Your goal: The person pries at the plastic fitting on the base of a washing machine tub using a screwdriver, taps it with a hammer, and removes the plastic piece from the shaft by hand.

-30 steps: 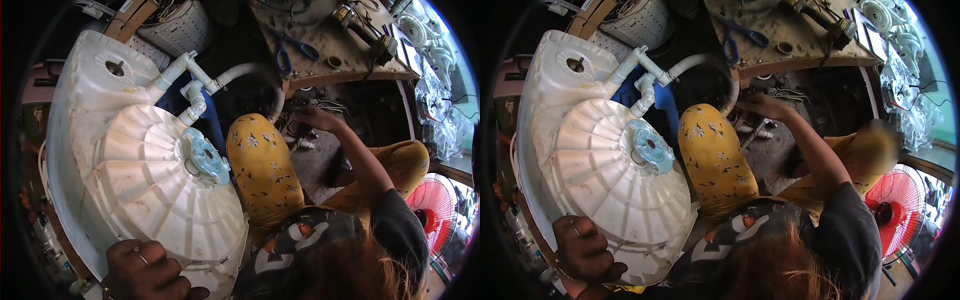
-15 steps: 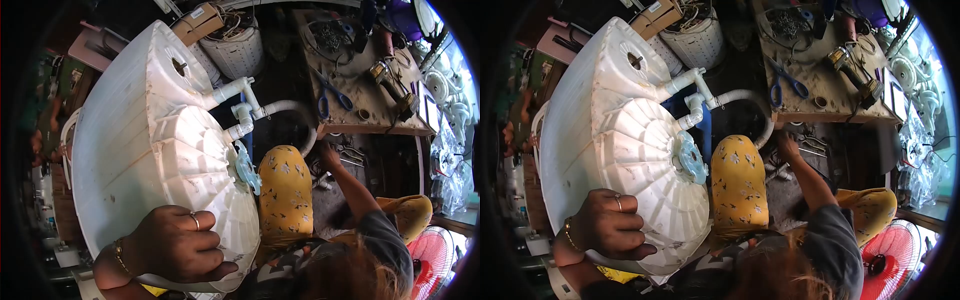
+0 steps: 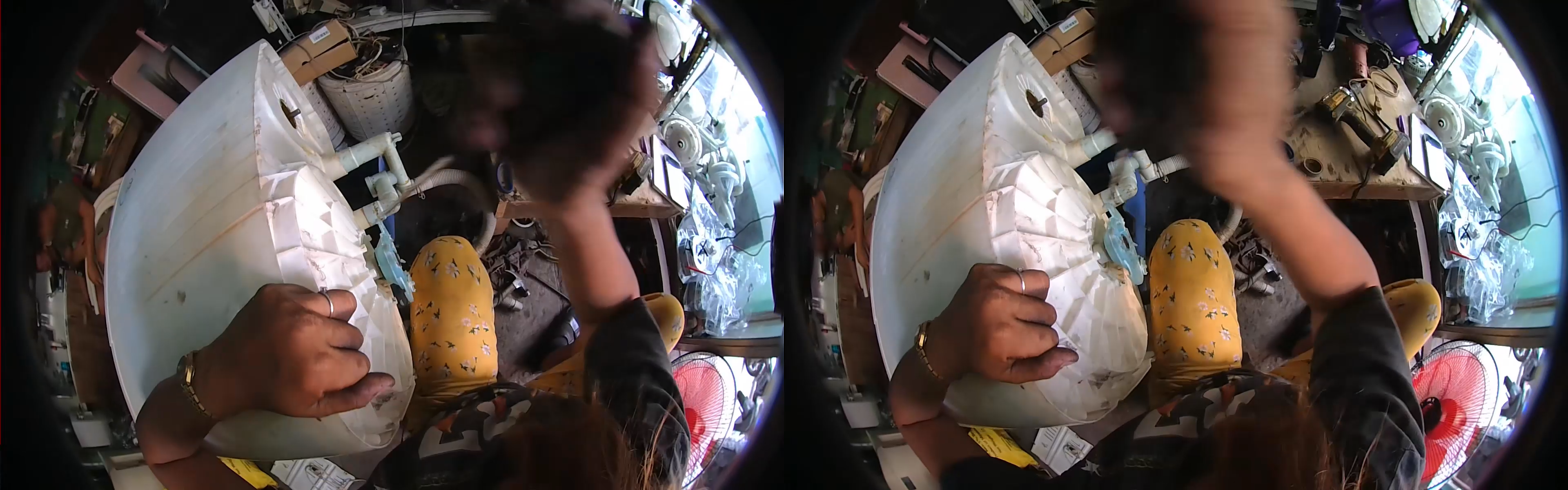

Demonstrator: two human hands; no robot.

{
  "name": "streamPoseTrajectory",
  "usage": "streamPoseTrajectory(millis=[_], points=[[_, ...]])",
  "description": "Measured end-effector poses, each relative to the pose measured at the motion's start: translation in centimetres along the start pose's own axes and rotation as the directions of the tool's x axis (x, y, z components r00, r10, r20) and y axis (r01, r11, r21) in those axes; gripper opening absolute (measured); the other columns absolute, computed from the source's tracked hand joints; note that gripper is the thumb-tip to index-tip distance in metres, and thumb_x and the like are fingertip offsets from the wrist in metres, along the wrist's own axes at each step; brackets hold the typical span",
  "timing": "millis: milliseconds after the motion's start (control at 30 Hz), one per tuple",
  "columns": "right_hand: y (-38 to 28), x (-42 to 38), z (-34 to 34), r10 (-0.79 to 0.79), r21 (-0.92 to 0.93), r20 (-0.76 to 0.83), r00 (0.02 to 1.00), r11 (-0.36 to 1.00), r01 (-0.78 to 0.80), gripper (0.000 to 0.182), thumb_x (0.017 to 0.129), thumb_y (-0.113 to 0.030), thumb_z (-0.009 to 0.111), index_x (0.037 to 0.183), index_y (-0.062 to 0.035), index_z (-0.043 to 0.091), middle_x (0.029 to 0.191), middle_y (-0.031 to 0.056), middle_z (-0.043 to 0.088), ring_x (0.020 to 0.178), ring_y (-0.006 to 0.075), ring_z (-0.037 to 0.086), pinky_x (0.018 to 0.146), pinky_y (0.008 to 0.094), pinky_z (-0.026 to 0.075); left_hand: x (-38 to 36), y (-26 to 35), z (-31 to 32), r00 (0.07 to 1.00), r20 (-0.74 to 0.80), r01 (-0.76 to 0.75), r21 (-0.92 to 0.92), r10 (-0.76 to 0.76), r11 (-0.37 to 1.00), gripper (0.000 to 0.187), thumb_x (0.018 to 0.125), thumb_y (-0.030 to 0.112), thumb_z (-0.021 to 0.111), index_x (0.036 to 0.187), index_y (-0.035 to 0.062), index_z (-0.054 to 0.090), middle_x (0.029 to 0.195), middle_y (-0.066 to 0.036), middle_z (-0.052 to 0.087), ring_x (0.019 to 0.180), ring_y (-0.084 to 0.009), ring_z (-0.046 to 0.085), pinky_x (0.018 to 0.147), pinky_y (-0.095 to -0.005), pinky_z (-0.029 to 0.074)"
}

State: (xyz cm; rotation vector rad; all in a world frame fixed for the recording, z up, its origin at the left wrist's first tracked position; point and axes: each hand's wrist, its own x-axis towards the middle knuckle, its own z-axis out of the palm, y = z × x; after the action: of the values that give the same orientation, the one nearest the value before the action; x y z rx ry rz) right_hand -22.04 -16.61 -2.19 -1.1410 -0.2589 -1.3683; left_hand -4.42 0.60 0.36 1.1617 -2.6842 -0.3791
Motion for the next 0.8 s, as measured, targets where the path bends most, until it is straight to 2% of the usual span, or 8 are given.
streamPoseTrajectory(millis=[67,100,300,467,633,667,767,800], points=[[2.2,0.5,2.0,0.003,-0.172,0.076,0.997,0.985,0.01,0.024,0.095,-0.027,0.057,0.082,-0.0065,0.058,0.06,-0.0012,0.055,0.049,0.0088,0.051,0.042,0.0268,0.039,0.2,0.2,-0.3,1.0,0.011,-0.013,-0.002,0.013,1.0,0.038,0.072,0.025,0.076,0.049,0.0124,0.047,0.052,0.002,0.045,0.054,-0.0183,0.049,0.043,-0.0322,0.037],[3.1,0.3,3.6,-0.08,-0.098,0.068,0.994,0.991,0.087,0.028,0.094,-0.028,0.058,0.079,-0.0048,0.057,0.055,-0.0007,0.052,0.043,0.006,0.046,0.039,0.0226,0.036,0.3,0.2,-0.3,1.0,0.014,-0.018,-0.001,0.018,1.0,0.038,0.072,0.024,0.076,0.05,0.0119,0.047,0.052,0.002,0.046,0.054,-0.0188,0.049,0.043,-0.0326,0.037],[2.9,0.3,5.0,0.051,-0.001,0.14,0.989,0.999,-0.052,0.032,0.095,-0.032,0.058,0.08,-0.0035,0.056,0.054,-0.0002,0.051,0.042,0.0051,0.047,0.039,0.0212,0.035,0.3,0.0,-0.2,0.999,0.017,-0.038,-0.028,0.038,0.999,0.035,0.071,0.021,0.076,0.051,0.0103,0.05,0.054,0.001,0.049,0.053,-0.0197,0.049,0.043,-0.0329,0.037],[7.6,-1.3,6.4,0.393,-0.181,0.255,0.883,0.917,-0.356,0.035,0.094,-0.033,0.058,0.077,-0.0022,0.056,0.054,-0.0001,0.048,0.05,0.0064,0.048,0.045,0.0253,0.039,0.3,-0.1,-0.4,0.998,0.027,-0.057,0.001,0.057,0.998,0.031,0.07,0.022,0.077,0.052,0.0107,0.053,0.055,0.001,0.052,0.054,-0.0194,0.05,0.044,-0.0319,0.039],[6.5,-1.5,6.4,0.424,-0.215,0.219,0.879,0.899,-0.381,0.041,0.093,-0.033,0.059,0.07,0.0006,0.054,0.057,0.0034,0.046,0.053,0.0084,0.044,0.048,0.0276,0.039,0.5,0.2,-0.3,0.999,0.044,-0.006,0.05,0.003,0.999,0.035,0.074,0.026,0.074,0.05,0.0126,0.052,0.053,0.001,0.052,0.058,-0.0188,0.056,0.045,-0.0306,0.043],[4.7,-2.5,3.6,0.374,-0.37,0.223,0.9,0.887,-0.277,0.037,0.093,-0.027,0.058,0.068,0.0002,0.051,0.059,0.0029,0.046,0.052,0.0091,0.045,0.049,0.0273,0.04,0.5,0.1,-0.4,0.999,0.038,-0.011,0.055,0.009,0.998,0.035,0.074,0.025,0.074,0.05,0.0126,0.052,0.052,0.001,0.052,0.057,-0.0187,0.056,0.046,-0.0305,0.043],[3.1,-11.8,-7.3,0.303,0.337,-0.213,0.929,0.915,-0.222,0.036,0.083,-0.045,0.045,0.067,-0.0141,0.036,0.059,0.0006,0.036,0.051,0.0152,0.036,0.048,0.031,0.033,-0.4,0.1,-1.5,0.999,0.043,0.011,0.091,-0.015,0.996,0.034,0.073,0.024,0.074,0.05,0.0124,0.052,0.052,0.001,0.052,0.057,-0.0182,0.056,0.046,-0.03,0.044],[2.2,-12.7,-9.4,0.276,0.31,-0.354,0.894,0.936,-0.166,0.037,0.084,-0.047,0.045,0.068,-0.0147,0.038,0.06,0.001,0.036,0.052,0.0161,0.037,0.049,0.0325,0.034,-0.2,0.3,-1.6,0.997,0.072,0.019,0.092,-0.026,0.996,0.034,0.073,0.024,0.074,0.05,0.0122,0.052,0.052,0.001,0.052,0.057,-0.018,0.056,0.047,-0.0297,0.045]])
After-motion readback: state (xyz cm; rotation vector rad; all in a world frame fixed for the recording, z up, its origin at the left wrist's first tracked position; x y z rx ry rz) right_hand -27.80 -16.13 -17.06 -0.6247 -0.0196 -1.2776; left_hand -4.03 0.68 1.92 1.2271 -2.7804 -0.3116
